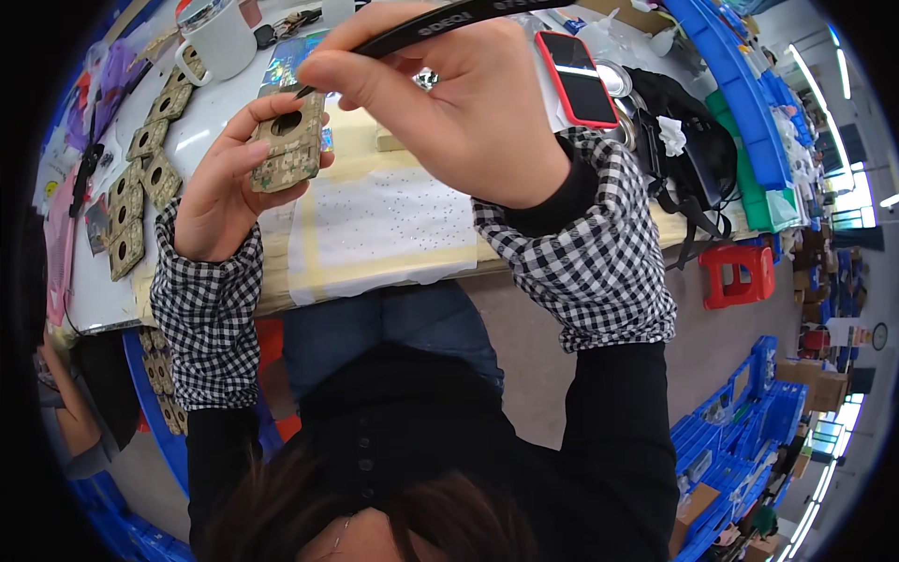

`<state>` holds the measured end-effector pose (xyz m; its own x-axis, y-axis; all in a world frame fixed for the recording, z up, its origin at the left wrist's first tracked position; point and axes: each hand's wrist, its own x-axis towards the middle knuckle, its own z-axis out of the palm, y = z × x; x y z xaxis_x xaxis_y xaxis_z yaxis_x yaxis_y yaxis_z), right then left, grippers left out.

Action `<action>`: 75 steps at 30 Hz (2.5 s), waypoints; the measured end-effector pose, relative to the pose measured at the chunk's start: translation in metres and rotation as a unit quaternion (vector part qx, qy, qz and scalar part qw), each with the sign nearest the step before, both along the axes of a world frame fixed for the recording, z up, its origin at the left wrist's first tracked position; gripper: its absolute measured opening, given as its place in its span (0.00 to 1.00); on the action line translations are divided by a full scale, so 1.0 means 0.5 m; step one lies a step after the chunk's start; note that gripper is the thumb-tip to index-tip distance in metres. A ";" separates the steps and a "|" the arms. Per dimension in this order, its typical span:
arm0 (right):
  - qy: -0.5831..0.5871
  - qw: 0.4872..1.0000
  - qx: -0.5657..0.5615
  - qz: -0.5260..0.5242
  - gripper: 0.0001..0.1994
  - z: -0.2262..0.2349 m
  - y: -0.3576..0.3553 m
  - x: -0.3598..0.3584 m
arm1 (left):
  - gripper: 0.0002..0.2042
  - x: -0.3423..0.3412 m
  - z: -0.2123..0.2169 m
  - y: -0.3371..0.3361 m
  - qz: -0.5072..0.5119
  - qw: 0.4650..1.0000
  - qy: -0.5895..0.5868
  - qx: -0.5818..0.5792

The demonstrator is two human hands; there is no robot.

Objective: Detailing small camouflage toy tank hulls using a fine brush and tweezers.

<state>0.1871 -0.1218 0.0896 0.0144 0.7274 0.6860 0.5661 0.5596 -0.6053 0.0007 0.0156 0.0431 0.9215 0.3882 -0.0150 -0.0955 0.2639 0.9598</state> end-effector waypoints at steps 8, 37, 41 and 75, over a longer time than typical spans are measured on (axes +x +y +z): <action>0.029 1.000 0.003 0.006 0.07 -0.040 0.045 0.027 | 0.22 -0.009 -0.034 0.006 0.013 0.998 0.009 -0.058; 0.053 0.994 -0.086 0.040 0.04 -0.077 0.021 -0.005 | 0.23 0.011 -0.021 -0.026 0.059 0.997 0.030 -0.048; 0.044 0.995 -0.083 0.041 0.04 -0.076 0.023 -0.005 | 0.23 0.012 -0.022 -0.027 0.061 0.997 0.029 -0.039; -0.044 0.993 -0.105 0.041 0.09 -0.070 0.025 0.001 | 0.21 0.010 -0.019 -0.025 0.068 0.997 0.038 -0.016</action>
